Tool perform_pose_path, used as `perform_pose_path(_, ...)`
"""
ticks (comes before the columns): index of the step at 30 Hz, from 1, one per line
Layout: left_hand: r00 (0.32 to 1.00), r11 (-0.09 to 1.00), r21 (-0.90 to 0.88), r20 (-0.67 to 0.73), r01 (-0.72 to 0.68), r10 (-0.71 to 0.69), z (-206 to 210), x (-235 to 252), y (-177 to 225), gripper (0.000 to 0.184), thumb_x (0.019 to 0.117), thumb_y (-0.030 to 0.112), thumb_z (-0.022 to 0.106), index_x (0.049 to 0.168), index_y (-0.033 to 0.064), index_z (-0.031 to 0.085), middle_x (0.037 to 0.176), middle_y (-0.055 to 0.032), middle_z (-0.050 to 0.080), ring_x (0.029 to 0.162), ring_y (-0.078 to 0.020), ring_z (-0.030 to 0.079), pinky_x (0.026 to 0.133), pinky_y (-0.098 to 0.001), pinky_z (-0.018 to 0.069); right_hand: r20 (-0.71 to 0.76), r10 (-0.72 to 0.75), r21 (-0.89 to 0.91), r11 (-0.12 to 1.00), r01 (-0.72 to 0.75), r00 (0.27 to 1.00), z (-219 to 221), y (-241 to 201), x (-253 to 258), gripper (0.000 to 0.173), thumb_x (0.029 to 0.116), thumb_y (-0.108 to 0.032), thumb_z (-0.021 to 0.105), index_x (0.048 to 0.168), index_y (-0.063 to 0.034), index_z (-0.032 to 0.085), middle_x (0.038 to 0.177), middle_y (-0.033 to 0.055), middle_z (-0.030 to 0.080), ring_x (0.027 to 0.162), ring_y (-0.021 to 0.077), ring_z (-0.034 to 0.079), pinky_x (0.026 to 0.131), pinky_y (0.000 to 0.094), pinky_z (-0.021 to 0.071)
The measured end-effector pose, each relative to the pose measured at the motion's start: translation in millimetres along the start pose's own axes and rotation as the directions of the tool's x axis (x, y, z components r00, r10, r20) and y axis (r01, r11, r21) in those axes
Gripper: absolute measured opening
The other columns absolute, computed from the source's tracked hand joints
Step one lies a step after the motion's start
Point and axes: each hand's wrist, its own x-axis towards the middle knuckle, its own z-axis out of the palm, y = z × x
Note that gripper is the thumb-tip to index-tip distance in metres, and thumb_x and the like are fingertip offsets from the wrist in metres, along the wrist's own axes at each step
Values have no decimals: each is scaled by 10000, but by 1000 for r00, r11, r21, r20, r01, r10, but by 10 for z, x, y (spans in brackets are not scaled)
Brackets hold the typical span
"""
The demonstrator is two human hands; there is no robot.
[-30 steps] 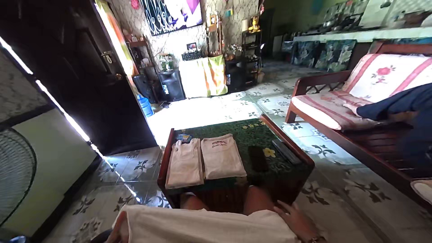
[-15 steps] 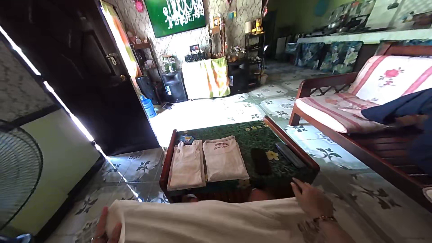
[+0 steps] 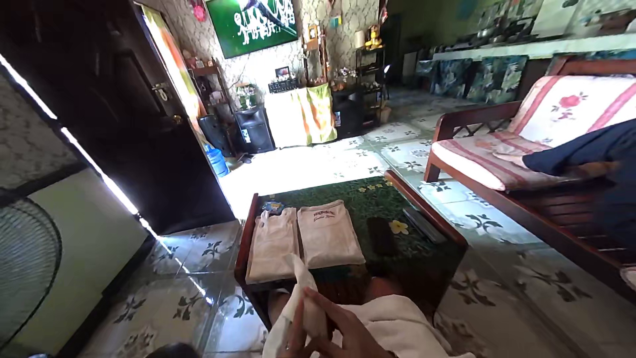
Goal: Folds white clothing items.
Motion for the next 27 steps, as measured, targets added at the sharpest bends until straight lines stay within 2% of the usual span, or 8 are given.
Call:
perform_pose_path(4, 980, 1000, -15, -201, -13, 9, -29, -15, -91, 709, 1020, 90, 572, 1549, -139, 159, 1490, -227, 490, 1284, -186, 594, 1109, -399, 489, 73, 267, 271, 922, -276, 961, 20, 68, -98, 824, 920, -160, 754, 1585, -22, 288, 1128, 164, 685, 932, 177, 697, 863, 375, 591)
perform_pose_path(9, 945, 995, 67, -325, 74, -49, 6, -12, -82, 704, 954, -47, 607, 1544, -123, 230, 1388, -215, 585, 1087, -140, 694, 974, -350, 576, 196, 352, 459, 792, -403, 915, 64, 116, -185, 752, 947, -56, 675, 1586, -32, 282, 1222, 140, 688, 1059, 173, 695, 974, 393, 565)
perform_pose_path(12, 869, 989, 78, -490, 124, -70, 2, -19, -85, 708, 938, -71, 613, 1550, -95, 257, 1402, -213, 571, 964, -103, 718, 883, -317, 606, 204, 338, 543, 742, -393, 919, 57, 158, -187, 750, 933, -60, 684, 1580, -54, 304, 1127, 74, 685, 971, 143, 682, 874, 360, 578)
perform_pose_path(18, 826, 991, -69, -548, 117, -136, -174, -32, -54, 769, 922, -104, 586, 1577, -59, 185, 1510, -161, 463, 1090, -60, 668, 930, -285, 578, 320, 354, 745, 479, -464, 879, 192, 356, -263, 640, 972, -36, 598, 1555, -157, 365, 983, -10, 719, 724, 37, 623, 657, 224, 520)
perform_pose_path(20, 820, 988, -35, -554, 150, -144, -249, -72, -51, 784, 912, -77, 623, 1578, -37, 210, 1389, -162, 565, 1008, -85, 699, 885, -303, 602, 290, 372, 643, 607, -468, 882, 207, 394, -263, 540, 986, -56, 585, 1505, -90, 439, 927, -7, 699, 713, 53, 616, 642, 237, 519)
perform_pose_path(23, 774, 946, 112, -607, 305, -178, -497, -204, -81, 698, 911, 28, 674, 1537, -2, 367, 1223, -188, 655, 957, -156, 699, 859, -376, 595, 232, 314, 80, 937, -340, 921, 13, 500, -225, 462, 1007, -42, 548, 1468, -28, 520, 1083, 138, 700, 894, 201, 674, 813, 367, 565)
perform_pose_path(25, 737, 836, 225, -617, 501, -276, -798, -356, -101, 554, 927, 62, 682, 1449, 1, 508, 1271, -221, 650, 1088, -265, 678, 959, -475, 552, 174, 282, -309, 925, -219, 944, -256, 639, -232, 453, 965, -97, 633, 1418, -101, 613, 1248, 213, 663, 1123, 333, 655, 995, 485, 530)
perform_pose_path(27, 662, 583, 352, -568, 732, -488, -1118, -572, -169, 500, 947, 155, 696, 1405, 2, 565, 1299, -269, 634, 1208, -401, 622, 1052, -594, 471, 62, 381, -503, 810, -301, 922, -636, 836, -322, 480, 957, -198, 676, 1432, -162, 612, 1382, 237, 581, 1292, 409, 545, 1102, 554, 434)
